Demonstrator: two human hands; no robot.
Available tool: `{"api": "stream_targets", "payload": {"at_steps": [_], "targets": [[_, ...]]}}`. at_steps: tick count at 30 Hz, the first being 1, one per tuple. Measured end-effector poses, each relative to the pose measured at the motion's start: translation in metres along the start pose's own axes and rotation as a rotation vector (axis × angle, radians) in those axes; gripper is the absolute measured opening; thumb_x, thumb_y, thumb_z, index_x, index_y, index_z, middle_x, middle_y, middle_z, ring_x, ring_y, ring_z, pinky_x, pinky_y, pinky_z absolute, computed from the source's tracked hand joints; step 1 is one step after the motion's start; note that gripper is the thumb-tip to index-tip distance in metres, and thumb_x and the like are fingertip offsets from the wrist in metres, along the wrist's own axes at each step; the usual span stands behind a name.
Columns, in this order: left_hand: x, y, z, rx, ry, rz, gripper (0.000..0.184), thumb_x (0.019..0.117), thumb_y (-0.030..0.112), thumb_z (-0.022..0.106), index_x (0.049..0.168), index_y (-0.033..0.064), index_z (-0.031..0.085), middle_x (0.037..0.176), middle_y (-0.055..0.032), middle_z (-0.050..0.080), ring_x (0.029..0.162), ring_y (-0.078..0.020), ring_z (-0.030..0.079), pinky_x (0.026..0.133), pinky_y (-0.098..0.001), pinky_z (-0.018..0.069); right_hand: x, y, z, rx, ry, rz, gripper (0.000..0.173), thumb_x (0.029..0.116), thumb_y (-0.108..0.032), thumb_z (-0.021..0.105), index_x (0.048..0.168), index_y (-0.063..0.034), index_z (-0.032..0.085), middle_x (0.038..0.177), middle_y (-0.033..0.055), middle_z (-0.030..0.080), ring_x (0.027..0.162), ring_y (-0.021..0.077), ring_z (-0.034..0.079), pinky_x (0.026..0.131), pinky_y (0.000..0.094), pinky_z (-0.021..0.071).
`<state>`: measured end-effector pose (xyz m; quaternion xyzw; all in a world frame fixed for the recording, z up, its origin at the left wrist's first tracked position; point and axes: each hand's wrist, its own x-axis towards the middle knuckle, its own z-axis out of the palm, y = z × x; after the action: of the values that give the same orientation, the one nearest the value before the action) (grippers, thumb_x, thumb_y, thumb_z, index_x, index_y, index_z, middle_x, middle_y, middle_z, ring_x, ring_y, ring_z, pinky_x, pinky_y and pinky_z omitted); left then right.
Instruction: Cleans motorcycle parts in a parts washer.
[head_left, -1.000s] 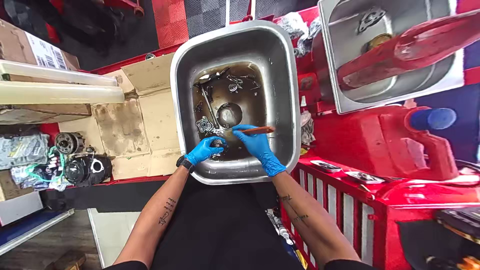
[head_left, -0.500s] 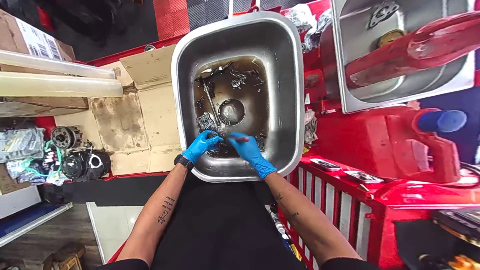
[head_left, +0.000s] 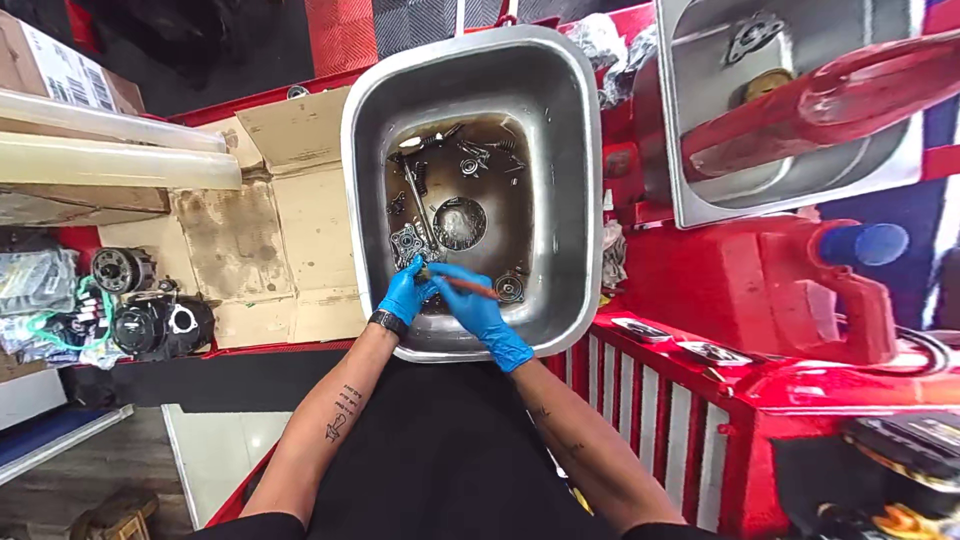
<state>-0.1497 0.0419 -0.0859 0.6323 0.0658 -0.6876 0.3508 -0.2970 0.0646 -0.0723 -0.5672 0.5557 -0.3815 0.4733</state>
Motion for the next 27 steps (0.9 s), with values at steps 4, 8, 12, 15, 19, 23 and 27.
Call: {"api": "stream_targets", "payload": {"at_steps": [4, 8, 12, 15, 19, 23, 27], "targets": [[-0.005, 0.001, 0.012, -0.082, 0.019, 0.031, 0.043, 0.1101, 0.031, 0.045, 0.142, 0.0018, 0.046, 0.122, -0.021, 0.062, 0.098, -0.0281, 0.069, 0.082, -0.0397, 0.0606, -0.001, 0.014, 0.004, 0.004, 0.06, -0.019, 0.026, 0.1005, -0.013, 0.062, 0.119, 0.0005, 0.073, 0.114, 0.0128, 0.075, 0.105, 0.0151, 0.073, 0.097, 0.033, 0.0583], [-0.006, 0.001, 0.017, -0.159, 0.011, 0.091, 0.046, 0.1118, 0.033, 0.039, 0.147, 0.0029, 0.04, 0.129, -0.0225, 0.06, 0.107, -0.0302, 0.067, 0.089, -0.0425, 0.0585, -0.007, 0.015, 0.001, 0.006, -0.028, -0.081, 0.026, 0.1011, -0.013, 0.062, 0.121, -0.0012, 0.073, 0.119, 0.0112, 0.075, 0.11, 0.015, 0.072, 0.101, 0.0346, 0.057], [-0.008, -0.003, 0.012, -0.146, 0.006, 0.128, 0.046, 0.112, 0.035, 0.036, 0.14, 0.0002, 0.046, 0.119, -0.022, 0.066, 0.1, -0.0285, 0.069, 0.086, -0.041, 0.0589, -0.019, 0.009, 0.007, 0.064, -0.137, -0.112, 0.028, 0.1021, -0.013, 0.06, 0.124, -0.0001, 0.072, 0.124, 0.0118, 0.073, 0.117, 0.0156, 0.07, 0.106, 0.0349, 0.0552], [-0.011, -0.001, 0.015, -0.207, -0.014, 0.123, 0.043, 0.1113, 0.03, 0.041, 0.144, 0.0022, 0.043, 0.126, -0.0224, 0.061, 0.105, -0.0303, 0.068, 0.088, -0.0421, 0.0599, -0.008, 0.01, 0.0, 0.065, 0.027, -0.01, 0.026, 0.1006, -0.014, 0.063, 0.122, -0.0023, 0.074, 0.118, 0.0097, 0.075, 0.109, 0.0134, 0.072, 0.099, 0.0328, 0.0571], [-0.008, -0.007, 0.009, -0.108, -0.059, 0.193, 0.041, 0.1117, 0.029, 0.04, 0.138, -0.0013, 0.048, 0.119, -0.0208, 0.065, 0.1, -0.0276, 0.069, 0.086, -0.041, 0.0593, -0.02, 0.007, 0.005, 0.093, -0.064, 0.001, 0.026, 0.1001, -0.014, 0.064, 0.121, -0.0017, 0.074, 0.117, 0.009, 0.076, 0.108, 0.0119, 0.072, 0.098, 0.0316, 0.058], [-0.01, 0.005, -0.007, 0.665, -0.062, 0.412, 0.039, 0.1017, 0.019, 0.064, 0.13, -0.0082, 0.058, 0.122, -0.0239, 0.066, 0.108, -0.0259, 0.069, 0.097, -0.0395, 0.0573, -0.018, 0.02, -0.037, -0.071, 0.06, 0.112, 0.03, 0.101, -0.018, 0.063, 0.123, -0.0007, 0.071, 0.118, 0.0116, 0.074, 0.107, 0.0116, 0.071, 0.098, 0.0298, 0.0567], [-0.019, 0.016, -0.005, 1.175, -0.128, 0.348, 0.05, 0.0929, 0.03, 0.075, 0.128, -0.004, 0.064, 0.127, -0.026, 0.065, 0.121, -0.037, 0.062, 0.106, -0.0563, 0.0483, -0.031, -0.001, -0.066, -0.078, -0.042, 0.093, 0.033, 0.1018, -0.02, 0.061, 0.125, 0.0027, 0.069, 0.123, 0.0169, 0.071, 0.11, 0.0139, 0.069, 0.1, 0.0317, 0.0548]]}}
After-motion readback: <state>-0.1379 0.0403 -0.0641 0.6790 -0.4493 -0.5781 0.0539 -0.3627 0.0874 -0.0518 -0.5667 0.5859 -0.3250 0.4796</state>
